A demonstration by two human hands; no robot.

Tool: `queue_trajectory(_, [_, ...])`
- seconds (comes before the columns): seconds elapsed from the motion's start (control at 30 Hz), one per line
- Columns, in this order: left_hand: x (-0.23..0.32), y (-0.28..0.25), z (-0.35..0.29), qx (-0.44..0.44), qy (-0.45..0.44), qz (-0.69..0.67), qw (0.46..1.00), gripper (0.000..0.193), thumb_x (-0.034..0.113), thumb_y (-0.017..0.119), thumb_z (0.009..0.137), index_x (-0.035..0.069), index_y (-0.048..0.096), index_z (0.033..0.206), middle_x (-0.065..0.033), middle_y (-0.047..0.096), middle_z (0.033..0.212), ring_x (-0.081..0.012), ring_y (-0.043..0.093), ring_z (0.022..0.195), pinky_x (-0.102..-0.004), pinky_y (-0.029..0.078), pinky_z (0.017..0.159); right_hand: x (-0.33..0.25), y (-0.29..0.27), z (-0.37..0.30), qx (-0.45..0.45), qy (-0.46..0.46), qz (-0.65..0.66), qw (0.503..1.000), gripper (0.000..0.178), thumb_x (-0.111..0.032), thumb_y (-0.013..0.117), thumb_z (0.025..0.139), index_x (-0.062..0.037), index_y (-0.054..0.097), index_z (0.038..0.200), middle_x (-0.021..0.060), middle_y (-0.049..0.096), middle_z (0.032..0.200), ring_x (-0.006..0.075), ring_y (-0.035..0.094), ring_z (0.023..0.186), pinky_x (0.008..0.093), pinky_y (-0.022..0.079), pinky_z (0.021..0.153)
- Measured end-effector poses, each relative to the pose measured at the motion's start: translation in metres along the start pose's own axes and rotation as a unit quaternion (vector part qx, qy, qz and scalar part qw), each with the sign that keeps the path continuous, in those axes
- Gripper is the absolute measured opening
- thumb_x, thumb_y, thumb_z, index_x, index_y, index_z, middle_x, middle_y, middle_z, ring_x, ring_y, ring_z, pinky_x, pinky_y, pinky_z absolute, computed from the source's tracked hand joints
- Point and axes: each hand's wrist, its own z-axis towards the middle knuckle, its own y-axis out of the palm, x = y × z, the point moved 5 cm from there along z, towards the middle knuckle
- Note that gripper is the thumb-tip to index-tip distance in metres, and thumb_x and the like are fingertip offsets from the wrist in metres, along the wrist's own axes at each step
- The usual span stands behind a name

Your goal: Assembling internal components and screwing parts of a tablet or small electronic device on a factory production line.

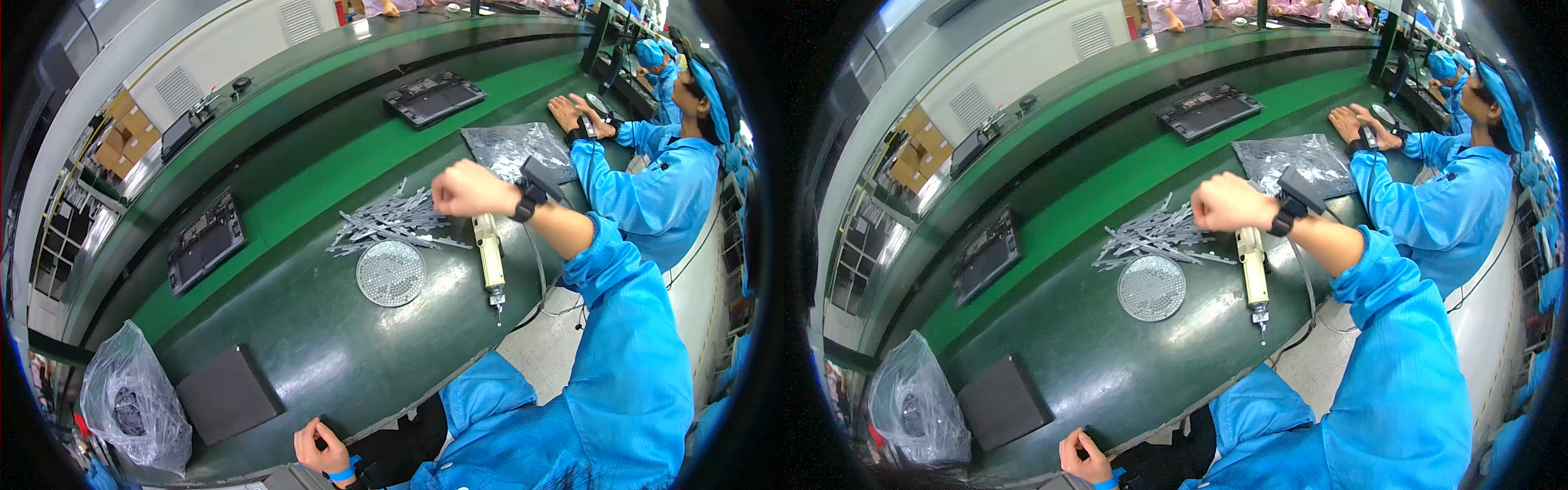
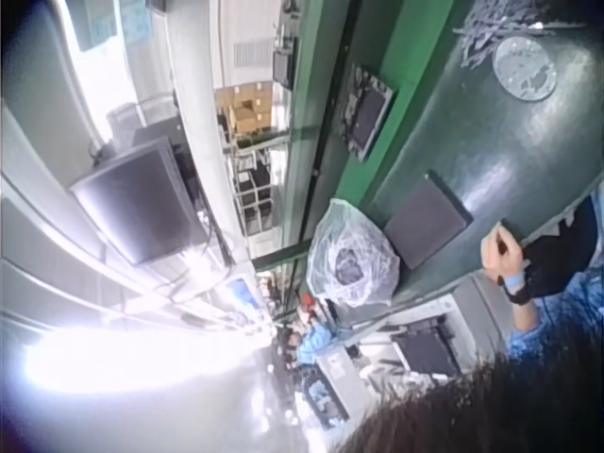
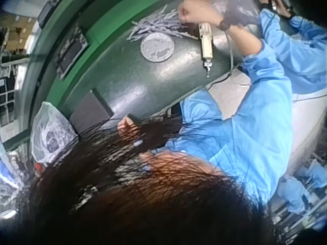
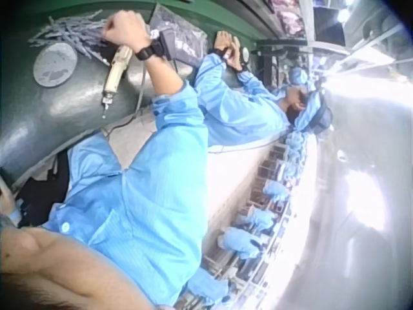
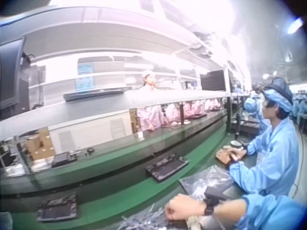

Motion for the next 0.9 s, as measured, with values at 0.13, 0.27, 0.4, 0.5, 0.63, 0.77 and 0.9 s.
queue_trajectory(0.13, [-0.023,0.0,-0.013,-0.081,0.024,0.028,0.996,0.02,0.002,0.061,0.084,-0.003,0.066,0.103,-0.0143,0.065,0.078,-0.0255,0.061,0.066,-0.034,0.047,0.057,0.063,-0.044,0.046,0.092,0.062,-0.032,0.993,0.015,-0.018,0.07,0.074,-0.0054,0.07,0.083,0.0114,0.071,0.075,0.0264,0.07,0.071,0.0356,0.055,0.068])
queue_trajectory(0.27, [-0.044,0.002,-0.03,-0.055,-0.026,0.076,0.995,0.023,0.013,0.059,0.087,0.001,0.067,0.104,-0.0132,0.066,0.084,-0.0282,0.063,0.07,-0.0387,0.05,0.063,0.216,-0.042,0.1,0.166,0.232,-0.08,0.955,0.048,-0.03,0.068,0.075,-0.002,0.064,0.114,0.0254,0.066,0.112,0.0382,0.063,0.107,0.044,0.051,0.091])
queue_trajectory(0.4, [-0.09,0.015,-0.057,-0.053,-0.127,0.193,0.972,0.027,0.023,0.057,0.09,0.004,0.067,0.106,-0.0122,0.067,0.091,-0.0309,0.064,0.074,-0.0435,0.052,0.068,0.262,-0.031,0.109,0.123,0.397,-0.12,0.902,0.1,-0.063,0.081,0.062,0.0022,0.049,0.13,0.0252,0.059,0.127,0.0364,0.058,0.119,0.0426,0.047,0.1])
queue_trajectory(0.5, [-0.132,0.032,-0.083,-0.075,-0.217,0.305,0.924,0.031,0.031,0.055,0.093,0.007,0.068,0.107,-0.0114,0.068,0.096,-0.033,0.066,0.077,-0.0471,0.053,0.072,0.287,-0.033,0.123,0.149,0.378,-0.045,0.912,0.104,-0.058,0.086,0.059,0.006,0.047,0.132,0.0264,0.055,0.132,0.0364,0.055,0.123,0.0411,0.044,0.103])
queue_trajectory(0.63, [-0.176,0.035,-0.108,-0.101,-0.306,0.412,0.853,0.037,0.042,0.053,0.096,0.01,0.069,0.109,-0.0103,0.069,0.102,-0.0357,0.068,0.081,-0.0519,0.055,0.078,0.301,-0.045,0.148,0.175,0.366,0.175,0.897,0.101,-0.047,0.087,0.063,0.0135,0.046,0.132,0.0279,0.053,0.134,0.0373,0.051,0.126,0.0412,0.041,0.105])
queue_trajectory(0.77, [-0.216,0.017,-0.134,-0.118,-0.397,0.354,0.838,0.042,0.047,0.057,0.094,0.008,0.071,0.102,-0.0139,0.067,0.097,-0.0347,0.067,0.08,-0.048,0.053,0.076,0.284,-0.047,0.147,0.209,0.436,-0.074,0.872,0.104,-0.055,0.087,0.061,0.0111,0.05,0.132,0.0277,0.056,0.131,0.0355,0.054,0.123,0.0413,0.043,0.102])
queue_trajectory(0.9, [-0.228,-0.001,-0.141,-0.134,-0.464,0.245,0.841,0.041,0.047,0.059,0.092,0.007,0.069,0.091,-0.014,0.062,0.084,-0.0297,0.06,0.074,-0.0421,0.047,0.069,0.324,-0.033,0.167,0.045,0.428,0.08,0.899,0.066,-0.056,0.087,0.061,-0.0065,0.07,0.102,0.0122,0.066,0.107,0.0247,0.06,0.101,0.0397,0.047,0.082])
